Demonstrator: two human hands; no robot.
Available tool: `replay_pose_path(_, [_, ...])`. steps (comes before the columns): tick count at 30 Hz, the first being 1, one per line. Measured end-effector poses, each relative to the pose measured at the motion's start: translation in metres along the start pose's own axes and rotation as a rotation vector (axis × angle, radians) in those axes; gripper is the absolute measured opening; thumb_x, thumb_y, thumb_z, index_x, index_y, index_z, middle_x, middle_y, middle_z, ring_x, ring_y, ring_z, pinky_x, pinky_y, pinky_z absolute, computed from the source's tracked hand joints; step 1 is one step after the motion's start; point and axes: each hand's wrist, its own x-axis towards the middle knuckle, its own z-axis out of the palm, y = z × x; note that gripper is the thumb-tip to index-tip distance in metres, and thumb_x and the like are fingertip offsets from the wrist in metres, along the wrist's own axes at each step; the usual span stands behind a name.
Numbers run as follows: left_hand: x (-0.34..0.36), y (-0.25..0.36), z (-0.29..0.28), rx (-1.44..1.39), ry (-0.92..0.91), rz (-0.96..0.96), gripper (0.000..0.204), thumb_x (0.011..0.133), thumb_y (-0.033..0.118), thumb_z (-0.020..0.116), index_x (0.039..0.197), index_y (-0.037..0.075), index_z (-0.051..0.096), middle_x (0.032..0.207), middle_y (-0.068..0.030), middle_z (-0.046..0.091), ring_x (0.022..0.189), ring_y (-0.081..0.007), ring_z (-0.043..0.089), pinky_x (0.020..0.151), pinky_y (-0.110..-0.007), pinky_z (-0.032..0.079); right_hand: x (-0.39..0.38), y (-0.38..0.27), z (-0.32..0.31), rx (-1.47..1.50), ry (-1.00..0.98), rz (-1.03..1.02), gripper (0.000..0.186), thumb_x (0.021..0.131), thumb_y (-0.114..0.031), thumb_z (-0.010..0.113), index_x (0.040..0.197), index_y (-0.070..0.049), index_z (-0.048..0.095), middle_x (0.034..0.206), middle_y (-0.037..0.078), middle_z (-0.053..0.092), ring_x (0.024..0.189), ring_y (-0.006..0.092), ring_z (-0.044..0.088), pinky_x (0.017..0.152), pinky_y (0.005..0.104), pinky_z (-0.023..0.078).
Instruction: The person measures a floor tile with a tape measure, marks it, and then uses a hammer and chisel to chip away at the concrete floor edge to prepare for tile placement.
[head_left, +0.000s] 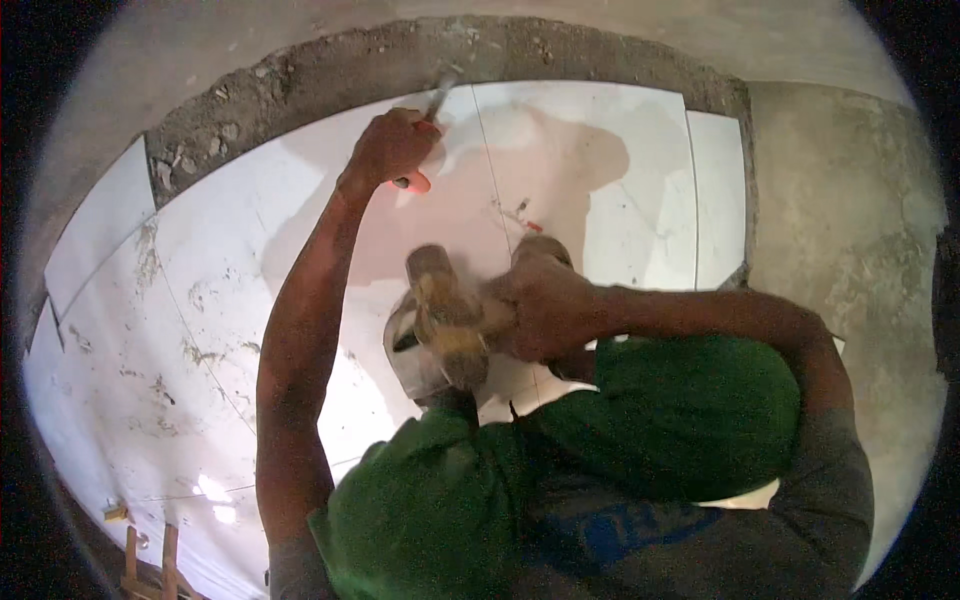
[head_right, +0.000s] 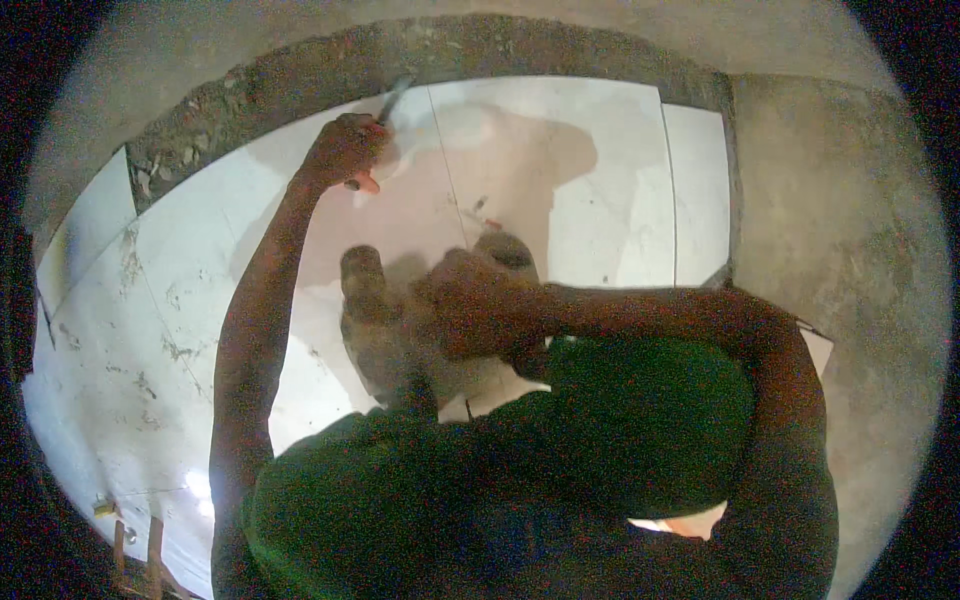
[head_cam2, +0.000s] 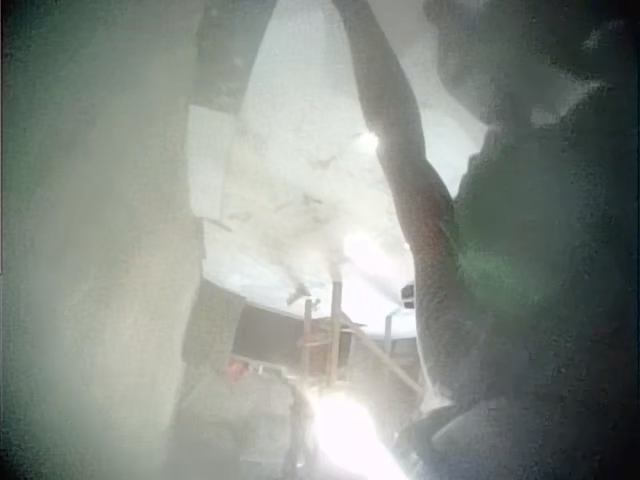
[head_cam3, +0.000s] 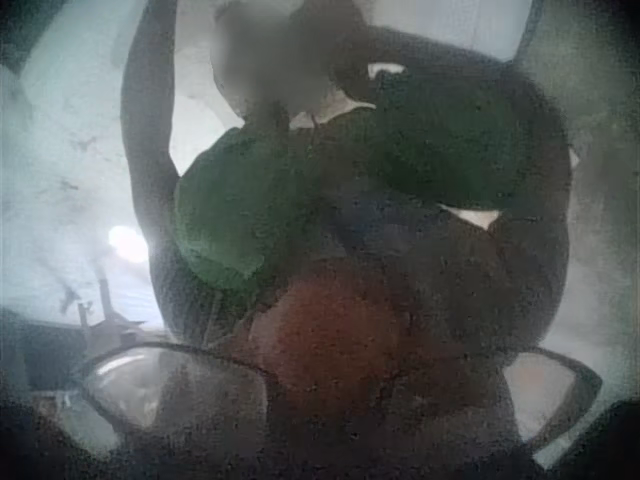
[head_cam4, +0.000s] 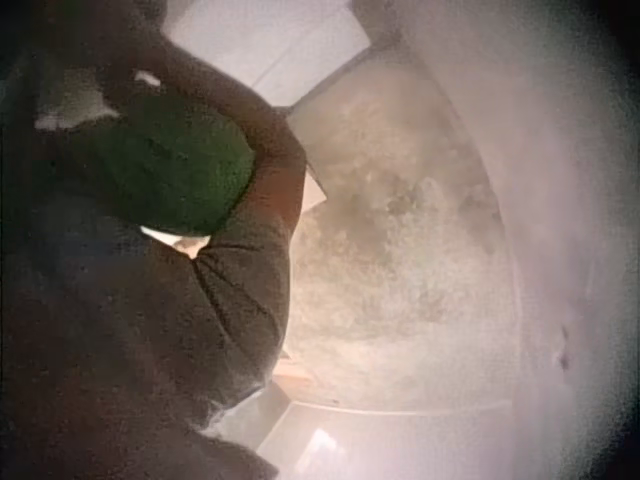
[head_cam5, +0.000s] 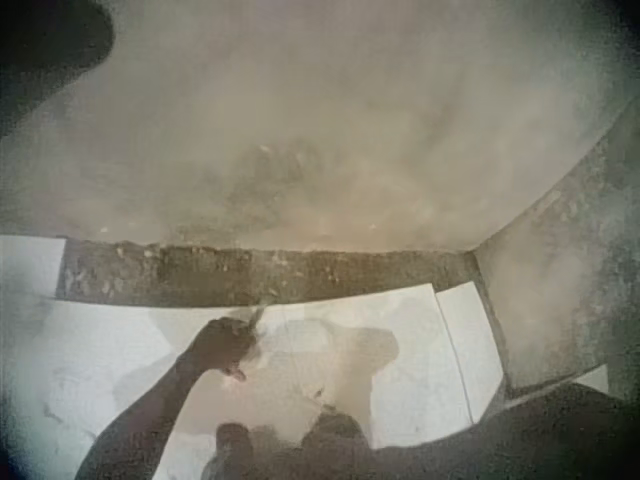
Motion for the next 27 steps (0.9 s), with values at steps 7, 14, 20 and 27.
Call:
replay_pose_path(7, [0.004,0.007,-0.102,-0.845,-0.193,-0.985,0.047,0.099,0.050,0.068,0.109,0.004,0.067,0.075,-0.0077,0.067,0.061,-0.0145,0.068,0.051,-0.032,0.055,-0.039,0.071,0.006,0.294,-0.040,0.122,0.024,0.080,-0.022,0.077,0.087,-0.003,0.065,0.083,0.017,0.066,0.083,0.0325,0.070,0.075,0.0488,0.052])
replay_pose_path(14, [-0.014,0.012,-0.131,-0.991,-0.228,-1.137,0.046,0.099,0.051,0.067,0.105,0.005,0.062,0.089,-0.0084,0.067,0.074,-0.0189,0.070,0.059,-0.036,0.061,-0.041,0.142,-0.040,-0.220,0.378,-0.112,0.024,0.080,-0.028,0.075,0.083,-0.005,0.067,0.074,0.014,0.067,0.078,0.0333,0.071,0.080,0.0480,0.055])
replay_pose_path(20, [0.034,0.029,-0.051,-1.436,0.158,-1.187,0.047,0.104,0.045,0.061,0.124,0.003,0.058,0.108,-0.0146,0.067,0.087,-0.0271,0.074,0.078,-0.043,0.065,-0.035,0.169,-0.030,-0.246,0.007,0.140,0.032,0.079,-0.037,0.076,0.093,-0.008,0.071,0.078,0.013,0.072,0.082,0.0314,0.074,0.085,0.0480,0.055])
replay_pose_path(27, [0.078,0.045,-0.009,-1.379,0.197,-1.089,0.047,0.110,0.040,0.051,0.133,-0.001,0.060,0.112,-0.0135,0.070,0.094,-0.0209,0.071,0.082,-0.039,0.060,-0.065,0.163,-0.005,-0.361,0.122,-0.292,0.044,0.073,-0.048,0.077,0.097,-0.011,0.070,0.087,0.013,0.071,0.083,0.0303,0.072,0.076,0.0497,0.054])
